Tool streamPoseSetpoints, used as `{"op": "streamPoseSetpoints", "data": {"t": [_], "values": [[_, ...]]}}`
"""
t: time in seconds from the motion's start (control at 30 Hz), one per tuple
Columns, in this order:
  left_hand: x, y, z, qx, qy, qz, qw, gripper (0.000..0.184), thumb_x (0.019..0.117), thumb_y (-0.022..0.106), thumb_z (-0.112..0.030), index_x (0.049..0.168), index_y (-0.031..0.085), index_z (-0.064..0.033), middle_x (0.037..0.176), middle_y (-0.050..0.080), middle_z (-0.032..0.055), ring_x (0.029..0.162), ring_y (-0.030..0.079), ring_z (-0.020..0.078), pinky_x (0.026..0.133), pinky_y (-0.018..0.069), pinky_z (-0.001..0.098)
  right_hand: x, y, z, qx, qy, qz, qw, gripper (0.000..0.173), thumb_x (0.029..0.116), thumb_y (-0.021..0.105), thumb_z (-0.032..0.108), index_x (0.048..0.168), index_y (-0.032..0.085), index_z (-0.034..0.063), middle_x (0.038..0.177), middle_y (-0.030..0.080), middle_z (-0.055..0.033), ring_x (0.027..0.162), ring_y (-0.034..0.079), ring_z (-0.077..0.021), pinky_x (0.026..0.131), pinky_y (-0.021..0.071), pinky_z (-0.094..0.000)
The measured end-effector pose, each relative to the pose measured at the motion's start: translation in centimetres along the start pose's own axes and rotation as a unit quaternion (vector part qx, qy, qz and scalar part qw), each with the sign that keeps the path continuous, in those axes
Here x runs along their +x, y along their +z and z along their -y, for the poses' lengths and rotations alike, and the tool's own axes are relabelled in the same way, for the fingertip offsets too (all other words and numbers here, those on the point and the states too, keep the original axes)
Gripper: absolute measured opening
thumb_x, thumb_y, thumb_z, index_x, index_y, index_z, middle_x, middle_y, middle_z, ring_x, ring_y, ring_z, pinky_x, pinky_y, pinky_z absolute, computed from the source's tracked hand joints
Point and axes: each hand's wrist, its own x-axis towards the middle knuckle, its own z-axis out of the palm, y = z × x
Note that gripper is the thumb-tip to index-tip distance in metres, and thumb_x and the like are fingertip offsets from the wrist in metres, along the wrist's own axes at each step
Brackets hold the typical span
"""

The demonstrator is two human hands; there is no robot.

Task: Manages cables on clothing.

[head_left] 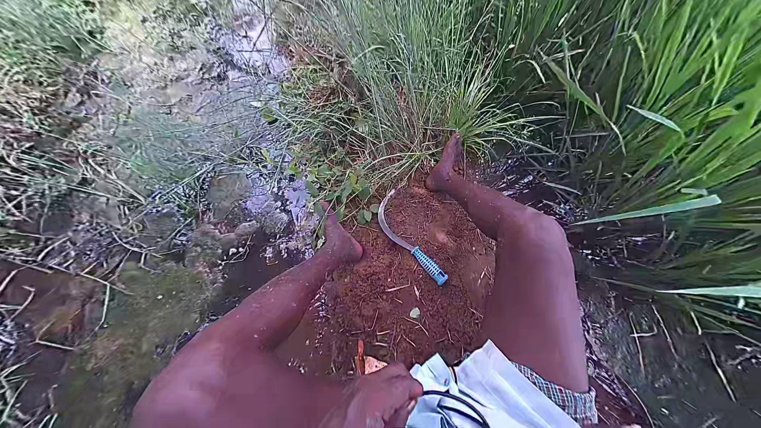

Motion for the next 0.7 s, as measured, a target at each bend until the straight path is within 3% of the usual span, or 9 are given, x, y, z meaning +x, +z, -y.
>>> {"op": "streamPoseSetpoints", "data": {"t": [0.07, 0.17, 0.3, 0.37, 0.43, 0.5, 0.53, 0.6, 0.7], "values": [[0.1, -0.2, 0.1, 0.001, 0.006, 0.001, 1.0, 0.018, 0.0846, 0.067, 0.0, 0.094, 0.069, 0.0152, 0.087, 0.068, 0.0255, 0.076, 0.066, 0.0297, 0.072, 0.0549, 0.0387, 1.0, -0.4, 0.0, -0.019, 0.128, -0.005, 0.992, 0.048, 0.0889, 0.072, 0.016, 0.118, 0.056, -0.0194, 0.107, 0.065, -0.03, 0.089, 0.064, -0.0303, 0.078, 0.053, -0.0328], [-0.1, -0.1, 0.7, -0.008, 0.004, 0.006, 1.0, 0.017, 0.0844, 0.067, 0.001, 0.094, 0.07, 0.0143, 0.086, 0.069, 0.0242, 0.075, 0.066, 0.0289, 0.07, 0.0553, 0.0382, 1.1, -0.3, -0.3, -0.013, 0.143, -0.015, 0.989, 0.05, 0.0891, 0.071, 0.015, 0.12, 0.054, -0.0203, 0.11, 0.064, -0.0313, 0.091, 0.064, -0.0323, 0.079, 0.0538, -0.0344], [-0.2, -0.2, 0.5, -0.043, 0.014, -0.01, 0.999, 0.018, 0.0846, 0.066, 0.002, 0.096, 0.069, 0.0157, 0.086, 0.069, 0.024, 0.074, 0.066, 0.0261, 0.069, 0.0558, 0.0348, -0.3, -0.9, -1.2, 0.012, 0.028, -0.053, 0.998, 0.046, 0.0871, 0.074, 0.023, 0.105, 0.065, -0.0184, 0.095, 0.068, -0.0286, 0.083, 0.067, -0.0348, 0.077, 0.0555, -0.0382], [-0.5, -0.4, 0.1, -0.066, 0.018, -0.016, 0.998, 0.021, 0.0886, 0.064, -0.001, 0.1, 0.069, 0.0152, 0.089, 0.07, 0.024, 0.078, 0.068, 0.025, 0.074, 0.0565, 0.0338, -1.6, -2.0, -2.0, 0.051, -0.044, -0.168, 0.983, 0.051, 0.082, 0.076, 0.039, 0.092, 0.071, -0.0104, 0.085, 0.07, -0.0234, 0.076, 0.068, -0.0323, 0.073, 0.0574, -0.0409], [-0.9, -0.1, 0.1, -0.092, 0.02, -0.024, 0.995, 0.029, 0.0943, 0.06, -0.01, 0.104, 0.069, 0.0157, 0.09, 0.07, 0.0241, 0.078, 0.068, 0.0227, 0.074, 0.056, 0.0318, -2.9, -2.8, -2.6, 0.097, -0.185, -0.242, 0.948, 0.046, 0.0896, 0.071, 0.046, 0.081, 0.07, 0.001, 0.072, 0.066, -0.0132, 0.07, 0.065, -0.0219, 0.069, 0.0524, -0.0324], [-1.0, 0.2, 0.6, -0.127, 0.036, -0.029, 0.991, 0.04, 0.0998, 0.055, -0.021, 0.103, 0.067, 0.0165, 0.088, 0.069, 0.0227, 0.078, 0.067, 0.0188, 0.074, 0.0553, 0.028, -3.7, -4.1, -2.7, 0.131, -0.276, -0.261, 0.916, 0.032, 0.094, 0.068, 0.034, 0.082, 0.069, 0.0036, 0.07, 0.062, -0.008, 0.071, 0.061, -0.0162, 0.07, 0.0488, -0.0265], [-1.1, 0.4, 0.9, -0.145, 0.053, -0.032, 0.988, 0.046, 0.1025, 0.053, -0.029, 0.1, 0.066, 0.0157, 0.085, 0.068, 0.0205, 0.075, 0.065, 0.0154, 0.073, 0.0544, 0.0251, -4.5, -4.6, -2.9, 0.139, -0.3, -0.25, 0.91, 0.025, 0.0977, 0.066, 0.027, 0.09, 0.069, 0.0024, 0.077, 0.062, -0.0095, 0.077, 0.06, -0.0167, 0.073, 0.0486, -0.0265], [-1.3, 0.8, 1.2, -0.173, 0.087, -0.03, 0.981, 0.055, 0.1057, 0.05, -0.037, 0.097, 0.066, 0.0151, 0.083, 0.067, 0.0188, 0.075, 0.064, 0.0119, 0.074, 0.0534, 0.0224, -5.4, -5.2, -2.8, 0.15, -0.31, -0.263, 0.901, 0.019, 0.1005, 0.064, 0.019, 0.097, 0.069, 0.0008, 0.085, 0.065, -0.0112, 0.083, 0.063, -0.0177, 0.076, 0.051, -0.0273], [-1.4, 1.3, 1.0, -0.181, 0.112, -0.038, 0.976, 0.062, 0.1066, 0.045, -0.044, 0.1, 0.065, 0.0148, 0.085, 0.066, 0.0198, 0.079, 0.065, 0.0137, 0.078, 0.0531, 0.0248, -6.1, -5.7, -2.6, 0.168, -0.302, -0.279, 0.896, 0.022, 0.1017, 0.061, 0.02, 0.097, 0.07, 0.0006, 0.089, 0.069, -0.0094, 0.086, 0.067, -0.0151, 0.076, 0.0539, -0.0259]]}}
